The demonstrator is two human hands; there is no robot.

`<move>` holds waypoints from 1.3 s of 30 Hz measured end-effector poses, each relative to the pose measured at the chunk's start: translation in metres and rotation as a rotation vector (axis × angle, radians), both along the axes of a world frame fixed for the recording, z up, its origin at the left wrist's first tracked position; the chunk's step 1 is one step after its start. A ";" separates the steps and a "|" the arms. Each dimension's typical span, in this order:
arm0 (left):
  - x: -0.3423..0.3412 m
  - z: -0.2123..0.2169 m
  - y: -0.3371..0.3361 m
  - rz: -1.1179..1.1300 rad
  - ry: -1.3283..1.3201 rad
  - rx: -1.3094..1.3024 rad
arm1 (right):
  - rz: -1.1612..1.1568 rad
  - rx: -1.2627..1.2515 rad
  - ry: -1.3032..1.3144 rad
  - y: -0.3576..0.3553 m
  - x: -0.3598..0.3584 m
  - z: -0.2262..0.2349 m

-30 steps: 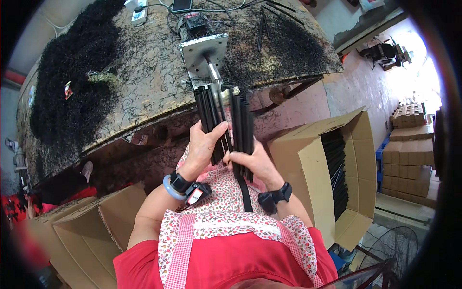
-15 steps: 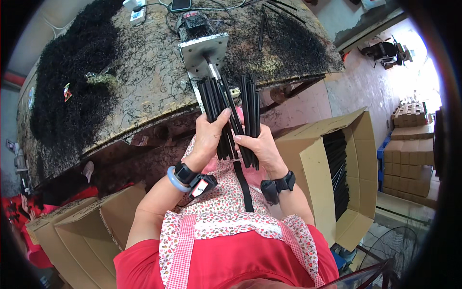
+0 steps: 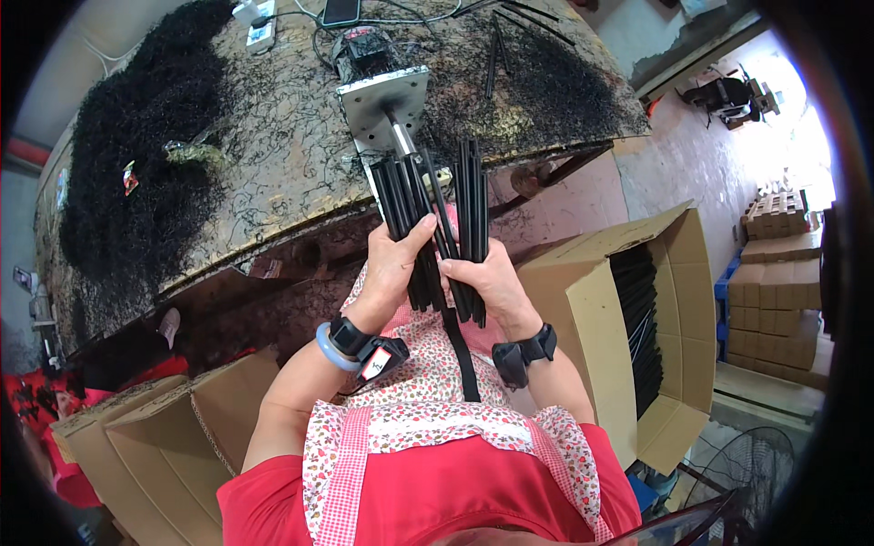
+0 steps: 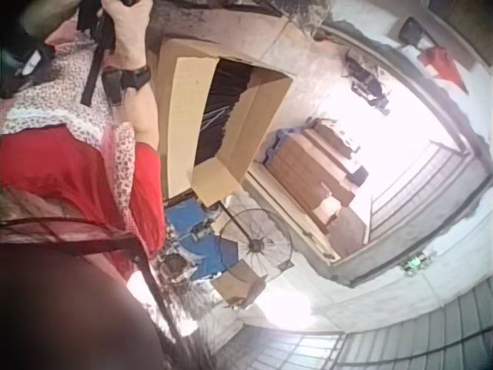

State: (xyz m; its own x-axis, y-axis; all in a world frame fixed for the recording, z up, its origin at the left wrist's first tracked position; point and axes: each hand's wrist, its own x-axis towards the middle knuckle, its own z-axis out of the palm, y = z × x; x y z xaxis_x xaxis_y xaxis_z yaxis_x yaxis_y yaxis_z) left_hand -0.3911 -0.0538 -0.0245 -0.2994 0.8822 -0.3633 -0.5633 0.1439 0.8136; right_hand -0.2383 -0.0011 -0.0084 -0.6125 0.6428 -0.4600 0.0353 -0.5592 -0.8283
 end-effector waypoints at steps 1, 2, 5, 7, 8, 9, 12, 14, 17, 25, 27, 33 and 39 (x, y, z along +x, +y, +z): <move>0.000 0.003 -0.005 -0.011 -0.006 -0.030 | 0.000 0.001 0.001 -0.005 0.002 -0.001; 0.000 0.003 -0.008 -0.020 -0.011 -0.060 | -0.030 0.113 0.009 -0.017 0.004 -0.005; 0.004 -0.006 -0.006 0.019 -0.020 -0.074 | -0.095 0.339 0.021 -0.042 0.003 -0.007; 0.004 -0.005 -0.007 0.036 -0.023 -0.082 | -0.162 0.544 -0.053 -0.049 -0.007 0.000; 0.005 0.001 -0.012 -0.011 -0.034 -0.080 | -0.196 0.645 -0.090 -0.051 -0.010 0.004; 0.004 0.006 -0.017 -0.052 -0.046 -0.077 | -0.192 0.644 -0.087 -0.049 -0.008 0.009; -0.002 -0.001 -0.015 -0.093 -0.048 -0.065 | -0.066 0.071 -0.022 -0.041 0.008 0.025; -0.007 -0.008 -0.004 -0.101 -0.029 -0.045 | -0.043 0.091 -0.028 -0.029 -0.001 0.021; -0.018 -0.004 0.011 -0.077 -0.006 -0.035 | 0.003 0.129 -0.039 -0.013 -0.008 0.010; -0.018 -0.024 0.016 -0.080 -0.011 -0.102 | 0.015 0.489 -0.115 -0.028 0.002 -0.015; -0.013 -0.017 0.017 -0.083 0.002 -0.089 | 0.029 0.392 -0.072 -0.032 0.006 -0.001; -0.003 0.012 0.019 -0.202 0.019 -0.042 | 0.015 0.056 0.048 -0.016 0.026 0.026; 0.018 0.003 0.033 -0.089 0.063 -0.033 | 0.051 0.186 -0.017 0.006 0.034 0.008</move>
State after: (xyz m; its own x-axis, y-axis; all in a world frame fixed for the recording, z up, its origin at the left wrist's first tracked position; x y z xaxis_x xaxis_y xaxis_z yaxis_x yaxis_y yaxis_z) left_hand -0.3727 -0.0205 -0.0220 -0.2432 0.8943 -0.3756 -0.4949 0.2187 0.8410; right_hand -0.2047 0.0051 0.0001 -0.6394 0.6863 -0.3467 0.0743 -0.3936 -0.9163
